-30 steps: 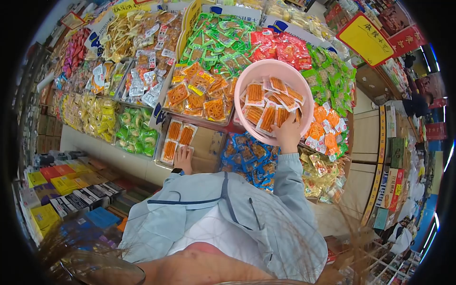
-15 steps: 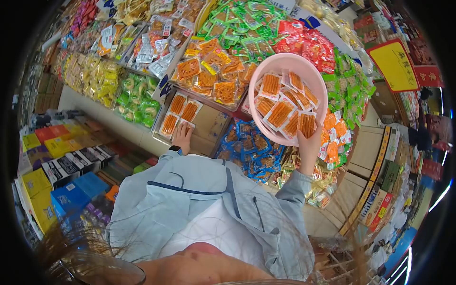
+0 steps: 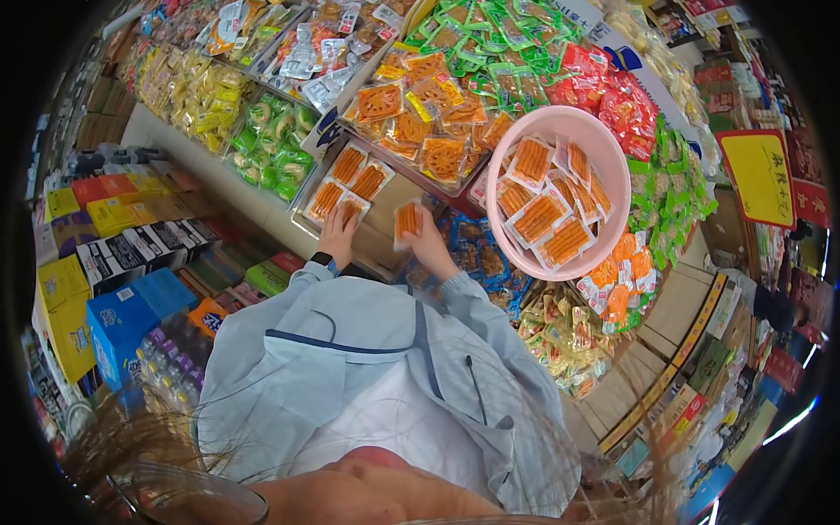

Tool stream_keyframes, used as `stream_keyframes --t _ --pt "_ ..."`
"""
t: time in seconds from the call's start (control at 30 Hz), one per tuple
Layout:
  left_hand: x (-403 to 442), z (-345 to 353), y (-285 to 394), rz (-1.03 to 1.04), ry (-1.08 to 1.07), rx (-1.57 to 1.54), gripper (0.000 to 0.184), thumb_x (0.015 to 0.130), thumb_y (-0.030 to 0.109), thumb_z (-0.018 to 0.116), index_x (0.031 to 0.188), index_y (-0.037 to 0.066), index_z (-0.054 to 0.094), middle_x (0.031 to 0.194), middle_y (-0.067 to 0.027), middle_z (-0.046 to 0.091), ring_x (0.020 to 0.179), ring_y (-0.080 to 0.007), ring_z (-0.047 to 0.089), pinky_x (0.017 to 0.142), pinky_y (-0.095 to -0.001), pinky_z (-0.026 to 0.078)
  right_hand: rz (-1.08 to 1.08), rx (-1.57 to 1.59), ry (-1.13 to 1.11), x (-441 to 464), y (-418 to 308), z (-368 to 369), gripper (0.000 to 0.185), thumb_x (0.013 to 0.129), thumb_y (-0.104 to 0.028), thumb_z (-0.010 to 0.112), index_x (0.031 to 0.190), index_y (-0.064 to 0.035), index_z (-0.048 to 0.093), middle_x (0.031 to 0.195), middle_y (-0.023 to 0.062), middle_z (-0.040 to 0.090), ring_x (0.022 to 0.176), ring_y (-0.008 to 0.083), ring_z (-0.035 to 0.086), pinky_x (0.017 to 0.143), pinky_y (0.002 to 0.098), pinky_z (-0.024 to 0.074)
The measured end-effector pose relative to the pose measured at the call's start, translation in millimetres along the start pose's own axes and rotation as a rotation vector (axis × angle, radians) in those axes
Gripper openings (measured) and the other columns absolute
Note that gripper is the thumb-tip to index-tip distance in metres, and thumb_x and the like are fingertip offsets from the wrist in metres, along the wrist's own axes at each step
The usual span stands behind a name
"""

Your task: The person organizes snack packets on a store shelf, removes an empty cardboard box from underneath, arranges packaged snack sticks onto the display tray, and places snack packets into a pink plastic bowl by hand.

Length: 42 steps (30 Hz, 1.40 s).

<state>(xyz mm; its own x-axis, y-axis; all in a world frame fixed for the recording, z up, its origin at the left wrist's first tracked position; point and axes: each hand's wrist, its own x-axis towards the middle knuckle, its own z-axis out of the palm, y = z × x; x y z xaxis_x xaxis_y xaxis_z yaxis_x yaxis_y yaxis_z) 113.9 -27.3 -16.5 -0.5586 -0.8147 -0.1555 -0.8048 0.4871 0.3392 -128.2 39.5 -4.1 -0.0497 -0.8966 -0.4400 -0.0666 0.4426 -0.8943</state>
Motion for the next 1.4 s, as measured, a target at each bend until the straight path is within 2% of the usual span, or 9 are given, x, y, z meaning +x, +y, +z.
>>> stream_keyframes --t 0.07,0.1,0.27,0.43,0.6,0.7,0.87,0.9,1.4 --pt "-9.2 -0.8 1.1 -0.044 0.029 -0.003 0.054 0.079 0.005 0.047 0.133 0.007 0.041 0.145 -0.0189 0.024 0.136 -0.037 0.021 0.111 -0.0488 0.018 0.226 0.085 0.026 2.4 -36.1 9.2 0.053 0.085 -0.009 0.056 0.134 -0.0053 0.035 0.121 0.0139 0.049 0.103 0.0176 0.054 0.079 0.0322 0.0499" --pt "-13.4 -1.5 2.3 -0.07 0.047 0.002 0.055 0.079 0.005 0.047 0.133 0.007 0.041 0.145 -0.0187 0.024 0.136 -0.0373 0.02 0.111 -0.0489 0.018 0.304 -0.166 -0.024 10.3 -16.2 10.3 0.049 0.088 -0.013 0.054 0.133 -0.0049 0.037 0.115 0.0113 0.052 0.096 0.0169 0.056 0.073 0.0319 0.0517" --pt "-39.8 -13.2 12.8 -0.236 0.189 0.05 0.059 0.076 0.007 0.052 0.134 0.012 0.042 0.142 -0.0158 0.029 0.131 -0.0347 0.029 0.106 -0.0504 0.024 0.301 -0.063 -0.23 -5.9 -15.4 -0.1 0.039 0.089 -0.018 0.055 0.125 -0.0032 0.047 0.105 0.0075 0.058 0.088 0.0144 0.059 0.069 0.029 0.0513" --pt "-71.3 16.4 -1.2 -0.345 0.307 0.054 0.079 0.062 0.017 0.069 0.135 0.017 0.039 0.138 -0.0128 0.034 0.121 -0.0335 0.036 0.097 -0.0504 0.029 0.098 0.123 -0.18 -20.4 -67.6 -39.8 0.03 0.088 -0.014 0.054 0.115 -0.0014 0.054 0.097 0.0064 0.061 0.084 0.0128 0.059 0.068 0.0254 0.049" --pt "-115.4 63.1 -3.7 -0.623 0.197 0.079 0.082 0.064 0.024 0.07 0.138 0.017 0.033 0.142 -0.0129 0.025 0.125 -0.0335 0.032 0.098 -0.0522 0.029 -0.187 0.249 0.117 -89.3 -167.6 -114.1 0.024 0.09 -0.011 0.052 0.11 0.0002 0.057 0.091 0.0071 0.062 0.079 0.0092 0.058 0.062 0.0228 0.0455" --pt "-153.5 80.7 13.9 -0.806 -0.109 -0.017 0.085 0.067 0.026 0.07 0.14 0.02 0.027 0.144 -0.0124 0.022 0.13 -0.0351 0.027 0.101 -0.0508 0.028 -0.276 -0.291 0.546 -93.7 -146.8 -172.7 0.034 0.083 -0.017 0.062 0.112 0.0006 0.056 0.093 0.0132 0.062 0.082 0.0219 0.06 0.069 0.0324 0.0475" --pt "-204.6 116.5 27.3 -1.002 -0.058 -0.119 0.086 0.068 0.027 0.073 0.14 0.025 0.026 0.145 -0.0114 0.018 0.131 -0.0346 0.024 0.103 -0.0504 0.027 -0.415 -1.18 0.881 -96.3 -98.5 -178.1 0.072 0.067 -0.029 0.077 0.129 -0.0087 0.046 0.123 0.0217 0.05 0.109 0.0395 0.048 0.087 0.0506 0.0411" --pt "-210.6 118.9 31.2 -1.032 -0.054 -0.129 0.086 0.068 0.027 0.073 0.14 0.025 0.026 0.145 -0.0113 0.017 0.132 -0.0346 0.024 0.103 -0.0503 0.027 -0.31 -1.189 0.843 -99.2 -101.9 -170.7 0.086 0.061 -0.032 0.08 0.135 -0.0157 0.04 0.134 0.0177 0.04 0.12 0.0392 0.039 0.092 0.0522 0.0371" --pt "-250.1 144.2 44.2 -1.2 0.185 -0.28 0.08 0.069 0.024 0.073 0.136 0.023 0.031 0.144 -0.0119 0.019 0.131 -0.0344 0.026 0.102 -0.0524 0.03 -0.361 -1.243 0.742 -99.9 -100.1 -172.6 0.074 0.065 -0.028 0.078 0.13 -0.0143 0.047 0.13 0.0101 0.045 0.12 0.0313 0.041 0.089 0.0496 0.0391"
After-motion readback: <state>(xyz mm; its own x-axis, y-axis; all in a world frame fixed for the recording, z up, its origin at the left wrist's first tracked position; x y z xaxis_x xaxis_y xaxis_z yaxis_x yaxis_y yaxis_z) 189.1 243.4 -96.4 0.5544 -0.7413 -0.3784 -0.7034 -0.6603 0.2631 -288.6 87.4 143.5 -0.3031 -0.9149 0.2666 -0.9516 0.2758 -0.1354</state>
